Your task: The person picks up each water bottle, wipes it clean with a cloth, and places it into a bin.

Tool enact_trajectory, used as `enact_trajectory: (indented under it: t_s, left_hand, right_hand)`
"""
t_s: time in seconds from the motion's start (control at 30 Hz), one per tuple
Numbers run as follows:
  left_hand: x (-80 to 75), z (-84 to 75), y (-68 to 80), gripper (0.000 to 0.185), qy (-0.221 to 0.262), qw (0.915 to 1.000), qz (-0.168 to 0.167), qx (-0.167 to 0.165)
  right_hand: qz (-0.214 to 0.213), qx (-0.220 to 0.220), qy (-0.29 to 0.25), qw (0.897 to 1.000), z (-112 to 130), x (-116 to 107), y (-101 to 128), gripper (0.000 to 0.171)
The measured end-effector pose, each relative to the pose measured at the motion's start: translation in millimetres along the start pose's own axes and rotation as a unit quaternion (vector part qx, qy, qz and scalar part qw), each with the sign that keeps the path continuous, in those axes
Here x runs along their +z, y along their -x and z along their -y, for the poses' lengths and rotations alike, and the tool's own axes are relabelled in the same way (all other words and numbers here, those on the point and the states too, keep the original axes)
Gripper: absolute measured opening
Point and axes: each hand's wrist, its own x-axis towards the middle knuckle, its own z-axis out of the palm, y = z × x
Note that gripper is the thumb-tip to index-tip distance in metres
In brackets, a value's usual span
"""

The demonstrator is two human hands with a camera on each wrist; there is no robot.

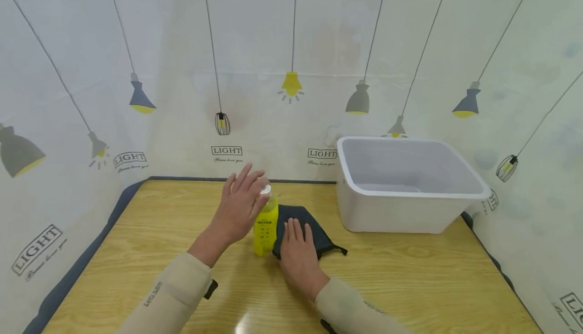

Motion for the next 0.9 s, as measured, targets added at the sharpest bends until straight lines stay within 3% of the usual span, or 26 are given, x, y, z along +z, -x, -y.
enact_trajectory:
  t_s: [0.13, 0.23, 0.47, 0.67, 0.8, 0.9]
  left_hand:
    - [-2.9, 1.4, 0.8, 0.044, -0.015, 0.9999, 0.002, 0.002]
    - [-7.5, 2.6, 0.9, 0.044, -0.036, 0.9993, 0.008, 0.008]
    - [-25.9, 2.8, -2.0, 0.040, -0.077, 0.9959, 0.022, 0.043]
    - [-38.0, 0.3, -5.1, 0.040, -0.071, 0.9946, 0.031, 0.069]
    - [-40.2, -3.5, -5.2, 0.047, -0.066, 0.9968, 0.027, 0.038]
    - [-38.9, -5.7, -5.7, 0.053, -0.090, 0.9958, 0.010, 0.011]
  right_hand:
    - [0.016, -0.019, 0.030, 0.999, 0, 6, -2, 0.072]
    - [0.027, -0.021, 0.021, 0.999, -2, 7, -3, 0.070]
    - [0.047, 0.008, -0.076, 0.996, -12, 5, -5, 0.074]
    - [0.036, 0.031, -0.129, 0.990, -24, -12, -7, 0.075]
    - [0.029, 0.045, -0.150, 0.987, -32, -23, -10, 0.073]
    - [0.018, 0.055, -0.177, 0.983, -37, -30, -12, 0.071]
